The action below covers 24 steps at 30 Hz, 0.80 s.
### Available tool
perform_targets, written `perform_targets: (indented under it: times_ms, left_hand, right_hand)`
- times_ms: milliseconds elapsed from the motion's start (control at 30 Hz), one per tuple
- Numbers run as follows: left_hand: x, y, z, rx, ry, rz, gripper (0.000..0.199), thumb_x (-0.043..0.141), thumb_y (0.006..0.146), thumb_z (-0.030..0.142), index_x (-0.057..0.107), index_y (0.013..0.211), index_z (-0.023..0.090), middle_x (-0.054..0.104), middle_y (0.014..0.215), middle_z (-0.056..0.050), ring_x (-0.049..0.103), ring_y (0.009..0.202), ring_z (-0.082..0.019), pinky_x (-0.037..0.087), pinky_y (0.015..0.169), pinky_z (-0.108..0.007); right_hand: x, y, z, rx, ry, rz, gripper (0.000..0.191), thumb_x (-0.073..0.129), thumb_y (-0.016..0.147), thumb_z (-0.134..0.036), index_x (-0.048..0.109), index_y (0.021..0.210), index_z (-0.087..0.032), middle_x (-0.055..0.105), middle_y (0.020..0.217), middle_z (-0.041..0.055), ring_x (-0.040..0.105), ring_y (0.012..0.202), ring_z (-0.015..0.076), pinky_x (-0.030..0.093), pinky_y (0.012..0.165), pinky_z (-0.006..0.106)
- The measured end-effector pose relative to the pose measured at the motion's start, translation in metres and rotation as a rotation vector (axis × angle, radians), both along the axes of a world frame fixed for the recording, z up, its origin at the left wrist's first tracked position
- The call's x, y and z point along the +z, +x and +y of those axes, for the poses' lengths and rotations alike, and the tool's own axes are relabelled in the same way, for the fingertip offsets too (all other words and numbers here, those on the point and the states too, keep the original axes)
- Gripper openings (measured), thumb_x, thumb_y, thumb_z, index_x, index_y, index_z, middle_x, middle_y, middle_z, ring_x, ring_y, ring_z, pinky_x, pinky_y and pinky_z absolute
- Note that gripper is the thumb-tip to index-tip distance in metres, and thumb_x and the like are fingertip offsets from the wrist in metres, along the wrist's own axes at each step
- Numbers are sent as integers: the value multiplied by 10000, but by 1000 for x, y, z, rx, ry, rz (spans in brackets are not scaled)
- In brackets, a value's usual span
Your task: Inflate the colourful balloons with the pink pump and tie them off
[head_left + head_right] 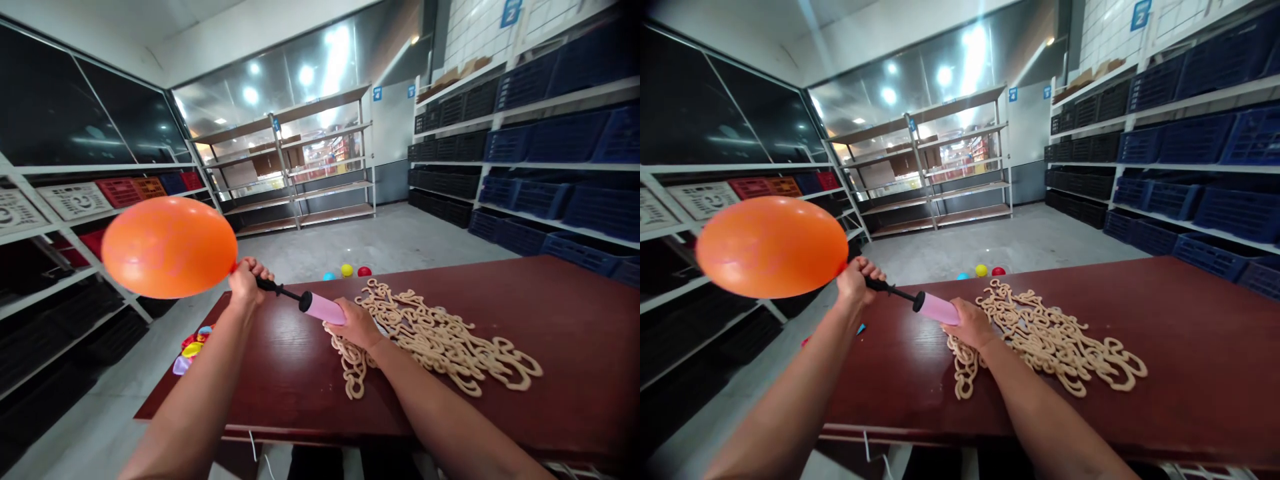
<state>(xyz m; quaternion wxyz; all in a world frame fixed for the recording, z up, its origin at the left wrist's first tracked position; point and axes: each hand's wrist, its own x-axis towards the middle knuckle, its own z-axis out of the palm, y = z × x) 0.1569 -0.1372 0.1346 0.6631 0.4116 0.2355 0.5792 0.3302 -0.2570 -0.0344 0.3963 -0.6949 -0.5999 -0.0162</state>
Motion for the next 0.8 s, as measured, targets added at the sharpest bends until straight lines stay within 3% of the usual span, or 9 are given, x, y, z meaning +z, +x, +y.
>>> perform_targets:
  times_ms: [167,267,367,633,700,800]
  left_hand:
    - [39,-30,17,14,96,2,128,395,618,89,313,599,186,217,446,69,284,347,-77,315,400,-221]
    - [44,-24,21,9,122,16,122,403,620,96,323,601,185,210,445,70,277,346,-73,300,394,-214]
    - [28,-1,19,-7,97,18,111,401,635,114,325,604,189,210,442,70,279,344,-74,285,386,-209]
    - [-42,68,-7,-97,-73,32,121,423,673,187,316,618,202,248,437,71,304,332,-80,272,380,-216]
    - [-50,72,-10,-104,-85,17,134,438,678,211,317,622,204,246,439,73,312,338,-80,280,388,-220]
    - [-50,64,-9,-100,-85,-1,154,465,677,232,321,630,206,245,444,76,321,344,-80,297,403,-226]
  right_hand:
    - [1,-2,3,-2,14,20,402,628,664,-386,501,1007,-220,604,904,24,567,823,173,375,700,263]
    - [-2,-2,3,-35,-6,22,376,623,666,-394,507,981,-226,612,875,15,576,789,173,367,660,258]
    - [-5,1,2,-47,-29,28,374,631,658,-396,507,969,-227,619,853,16,580,767,174,359,639,255]
    - [-7,7,1,-67,-22,44,326,586,689,-414,504,942,-224,619,794,21,584,706,182,354,595,258]
    - [-6,7,1,-73,-33,42,332,586,686,-407,504,949,-223,618,787,23,583,697,185,357,588,259]
    - [-5,7,1,-63,-3,31,337,582,686,-393,504,966,-223,618,817,28,579,696,180,367,598,263]
